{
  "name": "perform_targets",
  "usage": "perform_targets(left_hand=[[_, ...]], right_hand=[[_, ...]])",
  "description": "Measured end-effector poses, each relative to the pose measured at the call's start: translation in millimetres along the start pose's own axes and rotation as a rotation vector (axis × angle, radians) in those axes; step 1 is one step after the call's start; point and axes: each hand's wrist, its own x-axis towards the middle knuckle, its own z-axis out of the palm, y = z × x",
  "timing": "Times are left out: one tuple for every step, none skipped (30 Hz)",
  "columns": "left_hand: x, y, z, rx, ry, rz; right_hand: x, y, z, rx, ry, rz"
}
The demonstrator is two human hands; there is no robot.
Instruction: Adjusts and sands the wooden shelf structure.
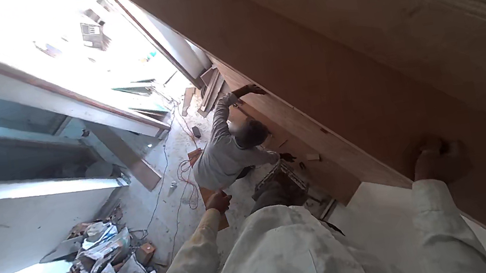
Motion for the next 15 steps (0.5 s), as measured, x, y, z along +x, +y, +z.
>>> perform_targets(left_hand=[[-0.7,3.8,-1.7,-0.001,0.005,-0.003],[-0.8,6.7,-2.6,-0.006,0.008,0.0],[1.7,7.6,-2.6,-0.007,0.013,0.006],[4.9,8.5,-2.4,-0.004,0.019,0.015],[7.4,10.7,-2.3,0.007,0.022,0.021],[8.1,13.1,-2.1,0.017,0.02,0.025],[7.8,15.7,-2.5,0.019,0.021,0.029],[7.6,19.2,-3.4,0.024,0.018,0.03],[8.4,22.6,-3.6,0.027,0.009,0.029],[10.3,25.0,-2.9,0.032,0.003,0.032],[12.2,28.1,-2.8,0.042,-0.001,0.032],[14.0,32.1,-4.3,0.058,-0.005,0.034],[16.5,36.1,-6.8,0.086,-0.006,0.041],[19.8,39.9,-9.3,0.117,-0.005,0.052],[20.9,45.4,-11.6,0.145,-0.003,0.065]], right_hand=[[-0.5,-0.9,0.1,-0.02,-0.006,-0.009],[-0.9,-2.1,-1.4,-0.054,-0.024,-0.02],[-1.1,-4.3,-2.6,-0.081,-0.038,-0.011],[-0.9,-7.4,-3.5,-0.096,-0.053,0.008],[-0.6,-10.2,-4.1,-0.105,-0.066,0.029],[0.2,-10.6,-3.3,-0.105,-0.06,0.036],[0.7,-10.2,-1.9,-0.089,-0.054,0.038],[1.4,-9.4,-0.4,-0.075,-0.05,0.04],[1.5,-8.0,0.3,-0.06,-0.037,0.029],[1.4,-6.6,-0.1,-0.047,-0.025,0.022],[1.3,-6.2,-0.9,-0.032,-0.023,0.026],[1.9,-6.6,-0.8,-0.017,-0.034,0.036],[2.2,-7.5,0.1,-0.006,-0.043,0.045],[2.2,-7.9,1.0,0.002,-0.042,0.046],[2.7,-6.7,2.6,0.012,-0.033,0.043]])
